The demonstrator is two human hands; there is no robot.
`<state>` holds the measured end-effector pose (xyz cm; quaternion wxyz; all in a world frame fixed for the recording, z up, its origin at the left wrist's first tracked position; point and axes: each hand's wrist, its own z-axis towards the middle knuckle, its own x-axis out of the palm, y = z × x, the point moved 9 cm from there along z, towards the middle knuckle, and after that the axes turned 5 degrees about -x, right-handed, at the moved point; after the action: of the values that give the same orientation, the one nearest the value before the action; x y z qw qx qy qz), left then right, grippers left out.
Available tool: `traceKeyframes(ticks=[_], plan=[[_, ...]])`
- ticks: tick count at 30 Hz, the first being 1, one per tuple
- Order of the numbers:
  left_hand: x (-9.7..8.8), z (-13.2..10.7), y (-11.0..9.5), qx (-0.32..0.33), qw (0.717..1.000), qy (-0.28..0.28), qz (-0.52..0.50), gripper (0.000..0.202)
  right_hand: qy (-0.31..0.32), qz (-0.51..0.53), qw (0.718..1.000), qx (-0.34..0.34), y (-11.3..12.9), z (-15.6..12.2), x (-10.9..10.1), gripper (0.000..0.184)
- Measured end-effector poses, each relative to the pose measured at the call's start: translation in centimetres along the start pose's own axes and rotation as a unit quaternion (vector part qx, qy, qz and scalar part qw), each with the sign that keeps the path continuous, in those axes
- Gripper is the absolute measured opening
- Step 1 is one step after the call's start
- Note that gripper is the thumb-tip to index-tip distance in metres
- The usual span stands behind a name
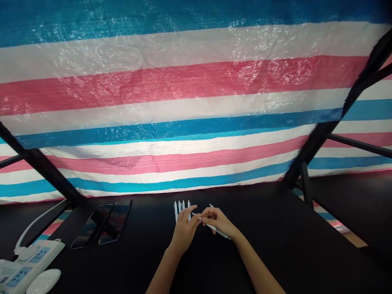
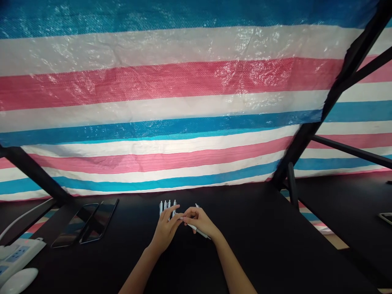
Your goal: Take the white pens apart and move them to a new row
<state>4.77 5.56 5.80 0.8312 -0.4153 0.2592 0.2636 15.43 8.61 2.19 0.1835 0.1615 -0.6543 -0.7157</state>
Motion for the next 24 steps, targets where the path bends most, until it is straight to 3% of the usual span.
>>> traceKeyframes(ticks=[6,9,14,24], plan=[[0.1,-0.2,0.9,-0.015,1.000,-0.006,0.004,0.020,0.017,0.010,1.000,0.017,0.1,-0.2,-0.1,0.031],[-1.1,-0.3,2.4,-0.054,0.997,-0.057,-0.002,0.021,0.019,0.010,1.000,0.022,0.2,-0.5,-0.8,0.032],[-2.7,-0.5,4.0,-0.097,0.988,-0.117,-0.041,0.019,-0.071,0.042,0.997,0.000,0.3,-0.6,-3.8,0.032],[-1.8,-0.6,2.2,0.006,0.993,-0.099,0.067,0.016,-0.146,0.035,0.988,-0.028,-0.6,-0.5,-5.8,0.039]])
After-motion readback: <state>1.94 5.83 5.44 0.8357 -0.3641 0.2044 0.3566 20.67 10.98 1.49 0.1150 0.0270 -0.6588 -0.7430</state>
